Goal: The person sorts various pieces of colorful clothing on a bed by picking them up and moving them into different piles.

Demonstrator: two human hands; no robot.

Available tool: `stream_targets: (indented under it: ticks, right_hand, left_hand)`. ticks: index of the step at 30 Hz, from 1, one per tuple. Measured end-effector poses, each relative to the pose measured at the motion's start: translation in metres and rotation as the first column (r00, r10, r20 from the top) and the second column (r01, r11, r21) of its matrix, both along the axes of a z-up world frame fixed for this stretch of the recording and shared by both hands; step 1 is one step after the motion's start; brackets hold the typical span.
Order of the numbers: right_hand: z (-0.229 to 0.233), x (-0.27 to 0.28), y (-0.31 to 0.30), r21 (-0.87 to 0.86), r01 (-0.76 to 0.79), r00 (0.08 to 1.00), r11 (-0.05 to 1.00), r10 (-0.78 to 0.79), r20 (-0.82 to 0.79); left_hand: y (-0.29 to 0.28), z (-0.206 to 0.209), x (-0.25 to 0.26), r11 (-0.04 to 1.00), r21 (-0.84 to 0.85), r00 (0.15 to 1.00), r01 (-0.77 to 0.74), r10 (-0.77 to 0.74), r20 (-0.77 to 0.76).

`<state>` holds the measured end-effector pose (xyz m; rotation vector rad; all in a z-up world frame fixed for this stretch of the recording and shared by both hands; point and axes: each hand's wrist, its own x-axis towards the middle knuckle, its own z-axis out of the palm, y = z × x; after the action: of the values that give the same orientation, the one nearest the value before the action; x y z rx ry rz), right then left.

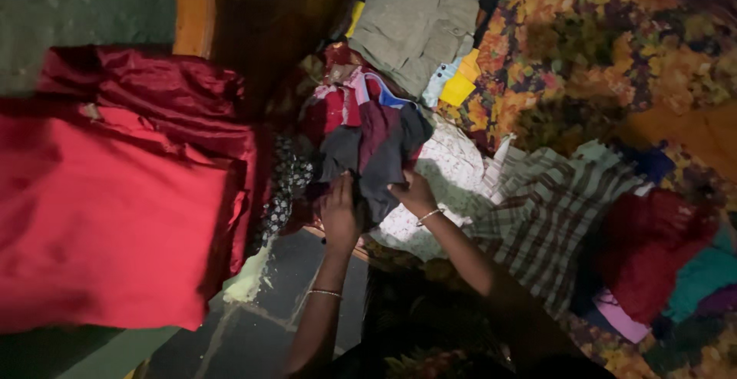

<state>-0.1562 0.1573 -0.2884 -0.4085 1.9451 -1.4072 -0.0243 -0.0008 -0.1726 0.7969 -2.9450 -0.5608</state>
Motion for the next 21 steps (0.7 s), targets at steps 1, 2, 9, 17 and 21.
stream_targets:
  ticks: [1, 2, 9, 17, 21]
  right_hand:
    - [0.002, 0.0, 0.0, -0.055, 0.008, 1.0, 0.998, -0.007, 0.022]
    - [0.008, 0.0, 0.0, -0.109, 0.017, 0.999, 0.994, -0.012, 0.044]
    - [0.03, -0.008, -0.019, 0.159, -0.095, 0.995, 0.983, 0.1, -0.027]
    - [0.03, -0.013, -0.111, -0.103, -0.175, 0.983, 0.979, 0.168, -0.078]
    - [0.079, -0.008, -0.127, 0.221, -0.279, 0.88, 0.934, 0.341, -0.331]
  left_hand:
    - [-0.001, 0.004, 0.001, 1.0, -0.026, 1.0, 0.005, -0.004, 0.016]
    - [-0.004, 0.01, 0.001, 0.999, -0.051, 0.999, 0.01, -0.008, 0.033]
    - [-0.038, 0.051, -0.022, 0.979, 0.173, 0.992, -0.109, 0.118, -0.04]
    - [0.025, 0.051, 0.001, 0.989, -0.07, 0.856, -0.128, 0.075, -0.512]
    - [0.036, 0.02, 0.004, 0.995, 0.073, 0.993, 0.062, -0.069, 0.094]
